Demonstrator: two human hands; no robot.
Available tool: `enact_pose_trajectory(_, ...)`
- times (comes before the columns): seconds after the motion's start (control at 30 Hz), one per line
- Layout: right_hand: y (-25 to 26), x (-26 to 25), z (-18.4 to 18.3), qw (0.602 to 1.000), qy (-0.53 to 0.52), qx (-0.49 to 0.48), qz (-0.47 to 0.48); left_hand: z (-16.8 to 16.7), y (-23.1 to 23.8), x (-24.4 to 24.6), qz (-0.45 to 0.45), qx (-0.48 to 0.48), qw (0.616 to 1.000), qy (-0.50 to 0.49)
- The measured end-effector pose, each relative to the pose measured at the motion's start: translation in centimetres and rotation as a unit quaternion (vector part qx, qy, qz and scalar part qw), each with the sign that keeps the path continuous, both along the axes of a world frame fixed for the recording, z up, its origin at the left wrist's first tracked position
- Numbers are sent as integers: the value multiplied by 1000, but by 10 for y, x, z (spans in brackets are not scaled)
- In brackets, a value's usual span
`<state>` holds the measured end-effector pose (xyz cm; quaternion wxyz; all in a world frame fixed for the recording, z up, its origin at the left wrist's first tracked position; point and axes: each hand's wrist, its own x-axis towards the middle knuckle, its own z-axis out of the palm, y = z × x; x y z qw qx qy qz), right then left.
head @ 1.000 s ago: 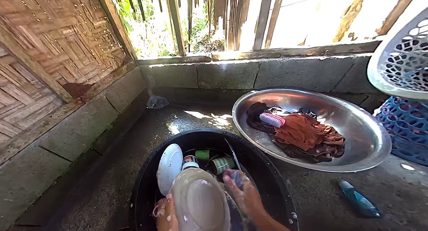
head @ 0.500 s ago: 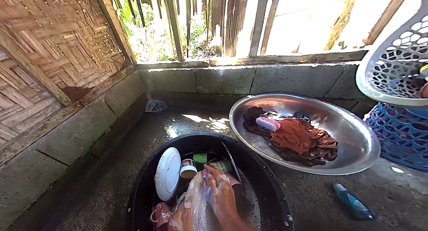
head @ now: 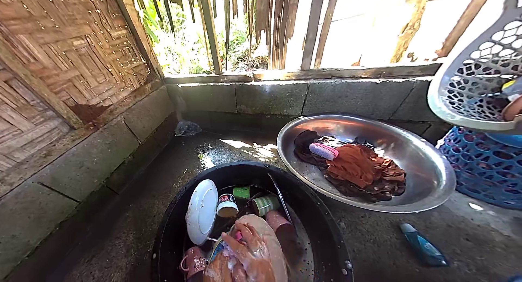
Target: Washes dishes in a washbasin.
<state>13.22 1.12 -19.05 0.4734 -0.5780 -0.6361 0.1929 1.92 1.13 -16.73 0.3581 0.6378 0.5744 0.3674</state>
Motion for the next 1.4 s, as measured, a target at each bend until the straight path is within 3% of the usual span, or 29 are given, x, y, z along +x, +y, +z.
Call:
enact_pose_trajectory(0.07,7,10,-7,999,19,-38,6,-3,-2,-1,1,-9,1000,4)
enact_pose_trajectory(0.13,36,40,-25,986,87,-135,-32,8,-4,0,3,4,1000,7)
enact_pose_trajectory(0.2,54,70,-45,948,205,-224,-94,21,-6,0,13,29,999,-8)
enact_pose_trajectory(0.27,57,88,-55,921,253,-263,-138,23,-1,-5,24,30,998,-51)
enact_pose_trajectory(0.37,63,108,-34,942,179,-236,-157,10,6,-17,25,-44,991,-122)
enact_pose_trajectory(0.47,70,110,9,967,52,-221,-115,10,7,-23,-49,-109,982,-148)
enact_pose_trajectory(0.57,62,71,23,987,-72,-132,-60,18,8,-10,-99,-121,984,-83)
enact_pose_trajectory(0.63,45,39,17,992,-105,-59,-39,16,4,0,-67,-140,985,-71)
enact_pose_trajectory(0.7,20,12,12,993,-109,-33,-21,6,-1,0,-9,-152,981,-122)
enact_pose_trajectory(0.77,-5,-6,8,997,-71,-32,18,-4,-2,-5,40,-130,977,-167)
enact_pose_trajectory(0.83,-11,-10,1,999,-40,-23,22,-1,-2,-7,50,-88,990,-102)
enact_pose_trajectory(0.9,13,-1,-10,997,-57,-37,-33,6,-3,-7,32,-60,998,-14)
enact_pose_trajectory(1.03,63,39,-2,966,26,-233,-105,28,-7,1,6,-19,999,31)
enact_pose_trajectory(1.07,60,37,2,966,41,-233,-105,28,-4,1,11,-16,999,26)
enact_pose_trajectory(1.17,21,1,5,995,6,-72,-72,17,0,-1,26,-24,999,13)
enact_pose_trajectory(1.23,8,-11,2,999,16,-20,-42,11,-1,-4,26,-28,999,22)
enact_pose_trajectory(1.33,35,18,-15,986,123,-109,-41,18,-6,-4,8,-23,999,40)
enact_pose_trajectory(1.4,57,50,-26,947,219,-215,-90,29,-10,-4,4,3,999,37)
